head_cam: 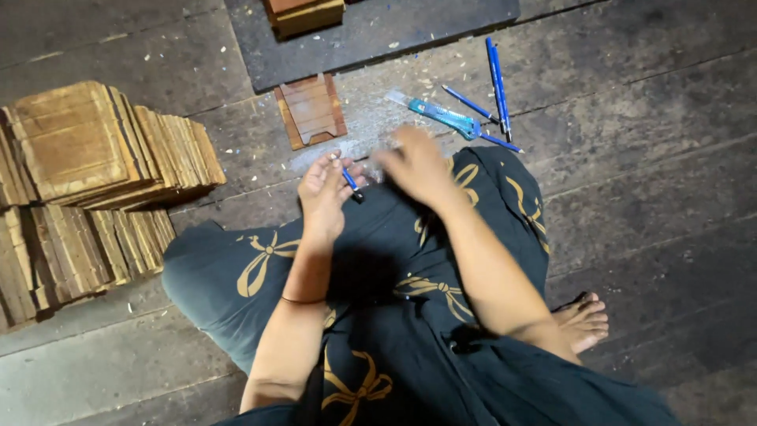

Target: The person marks small wooden tiles using a pencil and a template, then scores or cuts them with a utility knife and stacks them.

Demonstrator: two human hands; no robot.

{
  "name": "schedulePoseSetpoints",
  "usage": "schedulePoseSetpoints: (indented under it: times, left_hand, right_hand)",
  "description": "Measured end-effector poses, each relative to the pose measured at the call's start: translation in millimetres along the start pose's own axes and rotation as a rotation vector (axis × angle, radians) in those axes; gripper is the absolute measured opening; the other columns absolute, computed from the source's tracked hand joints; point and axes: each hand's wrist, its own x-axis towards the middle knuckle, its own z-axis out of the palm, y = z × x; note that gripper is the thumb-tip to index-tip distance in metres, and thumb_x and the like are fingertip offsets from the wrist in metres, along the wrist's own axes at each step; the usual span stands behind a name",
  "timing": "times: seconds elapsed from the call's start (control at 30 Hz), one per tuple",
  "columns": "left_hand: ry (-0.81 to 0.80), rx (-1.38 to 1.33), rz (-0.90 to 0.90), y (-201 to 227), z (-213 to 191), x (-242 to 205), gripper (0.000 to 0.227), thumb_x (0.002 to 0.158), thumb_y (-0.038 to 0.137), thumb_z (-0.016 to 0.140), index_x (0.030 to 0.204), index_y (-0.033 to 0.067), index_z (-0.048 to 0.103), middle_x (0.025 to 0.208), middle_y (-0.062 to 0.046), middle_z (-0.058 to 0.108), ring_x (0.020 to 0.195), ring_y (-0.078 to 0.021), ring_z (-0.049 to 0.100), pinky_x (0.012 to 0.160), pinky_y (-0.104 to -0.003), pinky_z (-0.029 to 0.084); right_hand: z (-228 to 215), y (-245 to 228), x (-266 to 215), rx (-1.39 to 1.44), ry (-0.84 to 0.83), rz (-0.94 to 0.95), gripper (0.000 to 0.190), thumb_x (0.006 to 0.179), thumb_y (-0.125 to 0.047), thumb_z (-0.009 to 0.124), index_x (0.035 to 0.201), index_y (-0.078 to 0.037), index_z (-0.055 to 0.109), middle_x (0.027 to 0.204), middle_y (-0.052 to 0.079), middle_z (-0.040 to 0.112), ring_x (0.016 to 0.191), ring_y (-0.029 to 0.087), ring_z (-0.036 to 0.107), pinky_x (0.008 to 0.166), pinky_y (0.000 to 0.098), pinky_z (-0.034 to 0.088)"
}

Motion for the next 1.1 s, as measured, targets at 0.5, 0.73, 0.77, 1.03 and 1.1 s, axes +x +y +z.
schedulePoseSetpoints:
  times: [0.5, 0.73, 0.77, 1.03, 1.1]
  left_hand:
    - [0.002, 0.179, 0.03, -10.8, -18.5, -17.6, 0.028, 0.101, 0.015, 0.065, 0.125, 0.001, 0.063, 0.098, -0.014, 0.071, 0.069, -0.0152, 0.072, 0.055, -0.024, 0.063]
    - [-0.109, 0.321, 0.094, 62.0, 31.3, -61.8, 0.039, 0.1, 0.02, 0.059, 0.135, 0.002, 0.064, 0.111, -0.017, 0.074, 0.071, -0.0056, 0.055, 0.058, -0.017, 0.042]
    - [-0.104, 0.319, 0.098, 64.7, 34.2, -68.2, 0.039, 0.1, 0.02, 0.059, 0.135, 0.002, 0.064, 0.111, -0.017, 0.074, 0.071, -0.0056, 0.055, 0.058, -0.017, 0.042]
    - [-0.146, 0.322, 0.323, 81.8, 52.2, -100.0, 0.026, 0.099, 0.014, 0.069, 0.121, -0.0006, 0.071, 0.101, -0.021, 0.077, 0.075, -0.013, 0.069, 0.059, -0.019, 0.054]
    - [-0.134, 0.33, 0.347, 81.2, 47.4, -98.8, 0.026, 0.099, 0.014, 0.069, 0.12, 0.0003, 0.071, 0.101, -0.02, 0.077, 0.076, -0.0124, 0.069, 0.059, -0.018, 0.054]
  right_hand:
    - [32.9, 155.7, 39.2, -0.683, 0.091, 0.173, 0.037, 0.078, -0.022, 0.083, 0.109, -0.01, 0.065, 0.104, 0.012, 0.057, 0.098, 0.039, 0.06, 0.08, 0.0502, 0.052]
    - [-38.9, -40.0, -17.8, 0.094, 0.357, -0.089, 0.038, 0.112, -0.011, 0.039, 0.149, -0.007, 0.04, 0.113, 0.008, 0.063, 0.078, 0.021, 0.06, 0.08, 0.0377, 0.049]
    - [-34.7, -51.9, -30.2, 0.097, 0.353, -0.093, 0.038, 0.112, -0.011, 0.039, 0.149, -0.007, 0.04, 0.113, 0.008, 0.063, 0.078, 0.021, 0.06, 0.08, 0.0377, 0.049]
    - [2.4, -66.0, -69.1, 0.334, 0.25, -0.106, 0.038, 0.109, -0.015, 0.049, 0.146, -0.01, 0.059, 0.073, 0.012, 0.07, 0.073, 0.026, 0.071, 0.079, 0.0395, 0.056]
    - [1.3, -65.3, -64.3, 0.334, 0.245, -0.188, 0.04, 0.109, -0.011, 0.049, 0.148, -0.008, 0.056, 0.095, 0.016, 0.07, 0.088, 0.03, 0.07, 0.086, 0.0418, 0.056]
